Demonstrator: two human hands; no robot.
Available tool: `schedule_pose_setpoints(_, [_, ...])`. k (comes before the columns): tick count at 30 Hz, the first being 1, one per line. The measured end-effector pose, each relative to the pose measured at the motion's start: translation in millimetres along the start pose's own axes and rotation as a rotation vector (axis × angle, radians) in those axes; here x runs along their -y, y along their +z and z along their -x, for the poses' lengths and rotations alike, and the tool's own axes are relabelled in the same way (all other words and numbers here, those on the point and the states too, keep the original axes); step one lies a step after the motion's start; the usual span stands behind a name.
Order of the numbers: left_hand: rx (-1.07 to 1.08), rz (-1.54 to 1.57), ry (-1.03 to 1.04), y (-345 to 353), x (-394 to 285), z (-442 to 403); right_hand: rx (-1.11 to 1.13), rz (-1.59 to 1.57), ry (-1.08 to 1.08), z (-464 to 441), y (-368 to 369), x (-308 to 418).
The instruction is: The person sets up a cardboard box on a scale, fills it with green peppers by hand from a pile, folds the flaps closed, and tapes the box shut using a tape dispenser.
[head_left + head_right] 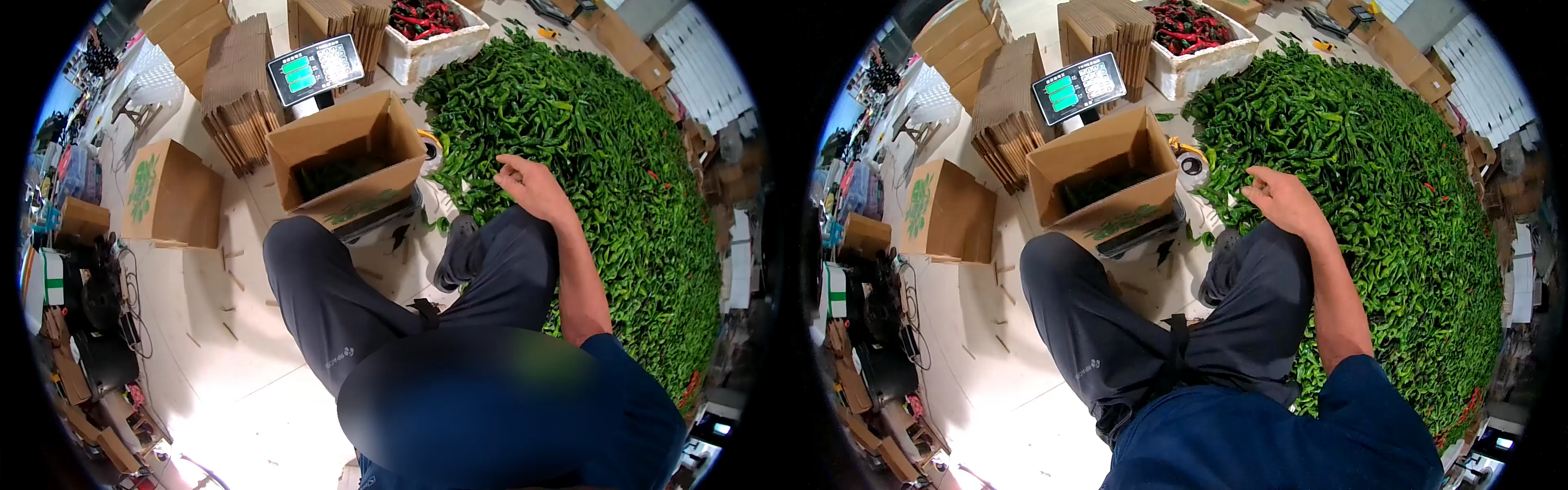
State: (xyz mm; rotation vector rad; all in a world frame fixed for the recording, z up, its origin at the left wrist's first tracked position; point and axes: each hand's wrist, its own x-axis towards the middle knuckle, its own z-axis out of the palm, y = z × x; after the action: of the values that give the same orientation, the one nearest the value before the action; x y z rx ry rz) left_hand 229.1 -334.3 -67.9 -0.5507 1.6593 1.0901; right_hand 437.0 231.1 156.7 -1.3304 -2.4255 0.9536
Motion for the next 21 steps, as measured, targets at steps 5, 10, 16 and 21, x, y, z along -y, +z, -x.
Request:
schedule_pose_setpoints(5, [-0.033,-0.047,0.098,3.2,-29.0,6.7,-0.018,-0.003,-0.030,1.3,-0.6,-6.6])
schedule_pose_setpoints(10, [-0.134,-0.259,0.385,17.9,-114.0,22.4,-0.118,0.168,-0.151,9.5,2.5,-13.5])
schedule_pose_setpoints(16, [-0.265,-0.713,0.587,49.3,-217.2,43.9,-0.137,0.059,-0.106,26.7,-11.3,-19.7])
schedule_pose_setpoints(21, [-0.343,-1.258,0.624,66.7,-275.4,81.0,-0.250,-0.178,0.213,32.1,-34.5,-107.7])
